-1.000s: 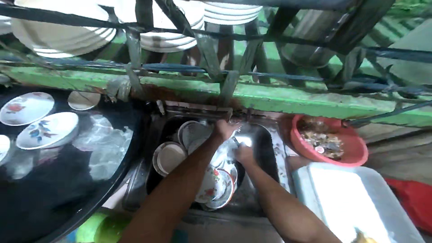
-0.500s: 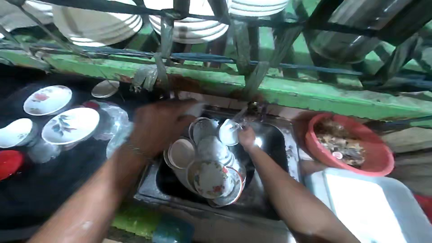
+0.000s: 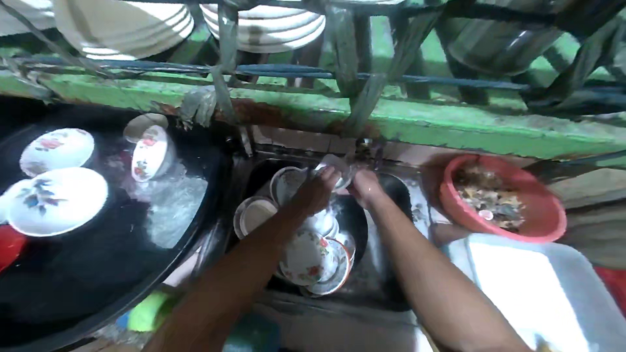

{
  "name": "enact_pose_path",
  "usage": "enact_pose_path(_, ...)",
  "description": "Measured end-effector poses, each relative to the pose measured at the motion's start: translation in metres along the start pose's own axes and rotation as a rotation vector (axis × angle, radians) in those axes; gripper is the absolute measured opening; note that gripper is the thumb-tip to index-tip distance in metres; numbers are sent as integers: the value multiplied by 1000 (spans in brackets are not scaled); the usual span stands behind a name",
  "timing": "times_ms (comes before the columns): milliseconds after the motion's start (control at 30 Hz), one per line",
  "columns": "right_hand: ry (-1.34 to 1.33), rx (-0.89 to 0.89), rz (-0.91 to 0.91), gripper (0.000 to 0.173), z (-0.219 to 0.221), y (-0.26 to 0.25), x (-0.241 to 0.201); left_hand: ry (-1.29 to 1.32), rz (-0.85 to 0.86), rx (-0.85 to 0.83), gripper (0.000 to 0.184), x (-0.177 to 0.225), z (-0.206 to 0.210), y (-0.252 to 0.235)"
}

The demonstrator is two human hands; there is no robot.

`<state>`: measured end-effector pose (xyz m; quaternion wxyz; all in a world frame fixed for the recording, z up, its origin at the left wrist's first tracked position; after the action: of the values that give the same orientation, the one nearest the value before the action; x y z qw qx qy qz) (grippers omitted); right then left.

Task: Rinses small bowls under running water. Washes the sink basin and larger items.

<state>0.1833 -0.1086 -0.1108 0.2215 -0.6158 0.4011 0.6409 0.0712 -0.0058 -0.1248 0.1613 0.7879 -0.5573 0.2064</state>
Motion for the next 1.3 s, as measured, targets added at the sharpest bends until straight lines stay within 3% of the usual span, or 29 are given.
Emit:
enact_pose_path(67,-165,94,46,57,-21,-2,11,151,-105,-4,30,15,5,-22)
enact_pose_path(133,-170,141,81,70,-40,-6,37,177,-286,-135,33,39,-10,-31)
enact_pose_path(233,128,17,92,45,-33,-3,82,220,-365,-99,53,46,-17,-32)
enact_pose_path(300,313,-116,52,39,-11,-3,100,205,-274,-1,46,40,-27,-26)
enact_pose_path(400,565,-278,64,89,24,-5,116,13,-226,112,40,37,-82,17)
enact_pose_path(433,659,-327,71,96,31,-9,121,-55,-218,218,39,33,-103,37)
enact_pose_path(533,779,-352,73,66,30,-24,130,-236,-306,454,36,2,-168,94)
enact_pose_path(700,754,-80,-34,44,-5,-40,92,-355,-685,468,38,-102,-227,162)
enact_pose_path(800,704,-55,-152,37,-14,-42,58,-313,-739,536,39,-117,-216,159)
enact_pose_path(900,847,-114,-203,36,-13,-34,26,-175,-504,511,33,-63,-160,115)
enact_pose_path(967,933,-177,-225,35,-9,-22,3,-23,-344,263,42,-26,-96,74)
enact_pose_path(1033,1024,-245,-193,36,-3,-9,-20,60,-254,-13,80,-5,-27,32)
enact_pose_path(1067,1075,-279,-171,38,0,-5,-28,109,-227,-53,89,4,0,13)
enact_pose_path(1100,1106,-306,-157,40,2,-2,-33,143,-234,-83,83,13,18,-1)
enact_pose_path(1133,980,-273,-145,40,1,1,-36,170,-249,-93,66,22,27,-13)
enact_pose_path(1200,516,-23,-107,34,-9,0,-22,252,-263,-109,39,33,28,-23)
enact_pose_path(1300,56,176,21,43,-23,-14,17,374,-381,-60,30,32,8,-23)
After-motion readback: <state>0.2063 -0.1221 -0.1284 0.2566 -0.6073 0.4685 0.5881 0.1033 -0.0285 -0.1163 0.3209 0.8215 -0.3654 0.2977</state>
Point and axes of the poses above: each hand's wrist, its own y-axis away from the middle knuckle, its own z-axis out of the palm, x = y × z, the point moved 2 cm from there along -y, towards the middle knuckle, and after that the axes turned 11 degrees about -z, right-handed, at the moved point
